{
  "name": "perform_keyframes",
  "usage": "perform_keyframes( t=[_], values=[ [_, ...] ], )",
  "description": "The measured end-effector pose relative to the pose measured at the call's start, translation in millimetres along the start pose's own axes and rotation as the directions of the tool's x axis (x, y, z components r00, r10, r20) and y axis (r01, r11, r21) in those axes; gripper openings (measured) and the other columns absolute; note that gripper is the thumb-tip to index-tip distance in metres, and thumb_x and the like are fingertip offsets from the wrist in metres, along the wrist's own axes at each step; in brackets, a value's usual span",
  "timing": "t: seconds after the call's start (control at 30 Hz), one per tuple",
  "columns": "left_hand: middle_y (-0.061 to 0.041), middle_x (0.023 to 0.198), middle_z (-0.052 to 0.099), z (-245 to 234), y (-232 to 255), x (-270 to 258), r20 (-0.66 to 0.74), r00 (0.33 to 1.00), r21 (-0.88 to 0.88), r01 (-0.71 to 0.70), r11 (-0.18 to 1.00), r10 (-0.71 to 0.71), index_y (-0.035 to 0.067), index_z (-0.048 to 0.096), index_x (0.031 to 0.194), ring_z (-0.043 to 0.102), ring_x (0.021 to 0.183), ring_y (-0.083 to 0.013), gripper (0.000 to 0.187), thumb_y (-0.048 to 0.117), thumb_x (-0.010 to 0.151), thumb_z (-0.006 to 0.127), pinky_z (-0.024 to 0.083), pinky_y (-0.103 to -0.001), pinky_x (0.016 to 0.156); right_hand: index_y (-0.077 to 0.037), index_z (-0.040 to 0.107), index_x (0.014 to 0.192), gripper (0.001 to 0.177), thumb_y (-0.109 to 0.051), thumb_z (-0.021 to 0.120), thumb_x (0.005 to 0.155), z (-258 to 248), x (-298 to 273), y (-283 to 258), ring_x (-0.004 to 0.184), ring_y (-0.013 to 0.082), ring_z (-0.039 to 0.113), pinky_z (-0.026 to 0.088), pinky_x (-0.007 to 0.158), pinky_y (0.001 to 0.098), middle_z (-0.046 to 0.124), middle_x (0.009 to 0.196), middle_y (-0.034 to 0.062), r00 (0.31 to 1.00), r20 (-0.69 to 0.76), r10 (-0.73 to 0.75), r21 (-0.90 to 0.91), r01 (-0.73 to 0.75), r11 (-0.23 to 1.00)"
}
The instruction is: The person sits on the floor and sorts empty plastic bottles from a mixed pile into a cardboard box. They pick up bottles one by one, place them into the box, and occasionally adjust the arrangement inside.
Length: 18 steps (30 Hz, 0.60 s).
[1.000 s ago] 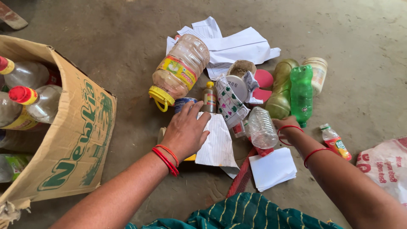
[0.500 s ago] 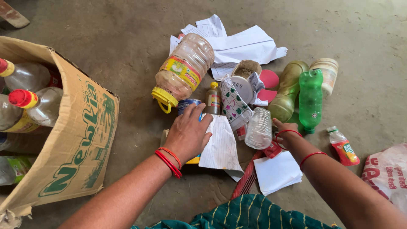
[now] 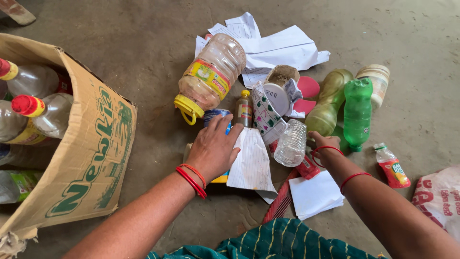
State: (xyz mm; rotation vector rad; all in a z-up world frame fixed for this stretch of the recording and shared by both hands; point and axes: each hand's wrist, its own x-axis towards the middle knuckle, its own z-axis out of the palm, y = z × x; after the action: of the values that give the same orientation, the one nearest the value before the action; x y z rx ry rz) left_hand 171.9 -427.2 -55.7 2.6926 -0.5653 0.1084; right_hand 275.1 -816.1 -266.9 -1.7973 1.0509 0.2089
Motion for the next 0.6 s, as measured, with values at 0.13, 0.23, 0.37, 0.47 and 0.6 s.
perform_keyframes(
  t=[0.13,0.23,0.37,0.47,0.6],
  values=[
    [-0.024,0.142,0.051,-4.9,4.0,-5.6,-0.035,0.999,0.018,-0.028,0.999,0.029,0.007,0.055,0.136,0.045,0.134,-0.0406,0.065,0.027,0.079,0.079,0.047,-0.052,0.099,-0.004,0.039,0.125,0.078,-0.032,0.088,0.071,-7.4,-12.2,-6.3,0.092,0.0294,0.067,0.06,0.068,0.0433,0.058,0.116,0.0191,0.992,-0.049,-0.115,0.019,0.116,0.993],
    [-0.024,0.142,0.051,-12.3,5.6,-14.4,-0.053,0.998,0.073,-0.039,0.997,0.043,0.008,0.055,0.137,0.045,0.133,-0.0412,0.066,0.029,0.079,0.079,0.047,-0.052,0.1,-0.004,0.042,0.123,0.076,-0.037,0.086,0.07,-20.4,-17.8,-11.3,0.097,0.0321,0.068,0.057,0.08,0.0433,0.061,0.12,0.0214,0.956,-0.143,-0.255,-0.104,0.242,0.965],
    [-0.022,0.141,0.052,-27.6,7.7,-30.8,-0.074,0.997,0.094,-0.029,0.995,0.036,0.008,0.056,0.137,0.045,0.134,-0.0407,0.065,0.03,0.08,0.078,0.047,-0.052,0.103,-0.003,0.046,0.123,0.07,-0.038,0.083,0.075,-45.8,-23.5,-26.6,0.11,0.0438,0.056,0.048,0.098,0.0516,0.053,0.124,0.0285,0.799,-0.202,-0.567,-0.368,0.475,0.8],
    [-0.021,0.142,0.051,-39.9,10.7,-45.1,-0.075,0.997,0.122,-0.008,0.993,0.017,0.008,0.056,0.137,0.045,0.135,-0.0404,0.065,0.028,0.08,0.078,0.047,-0.052,0.102,-0.002,0.045,0.127,0.071,-0.036,0.079,0.074,-61.4,-39.1,-45.0,0.113,0.0459,0.052,0.046,0.101,0.0524,0.048,0.124,0.0298,0.699,-0.208,-0.684,-0.402,0.576,0.712],
    [-0.022,0.144,0.05,-55.3,18.0,-65.8,-0.102,0.994,0.148,-0.015,0.989,0.03,0.008,0.055,0.138,0.045,0.135,-0.0412,0.066,0.027,0.079,0.079,0.047,-0.052,0.101,-0.008,0.049,0.131,0.07,-0.041,0.081,0.078,-88.4,-79.8,-77.1,0.111,0.0452,0.053,0.046,0.098,0.053,0.046,0.126,0.0267,0.656,-0.122,-0.745,-0.527,0.593,0.609]
  ],
)
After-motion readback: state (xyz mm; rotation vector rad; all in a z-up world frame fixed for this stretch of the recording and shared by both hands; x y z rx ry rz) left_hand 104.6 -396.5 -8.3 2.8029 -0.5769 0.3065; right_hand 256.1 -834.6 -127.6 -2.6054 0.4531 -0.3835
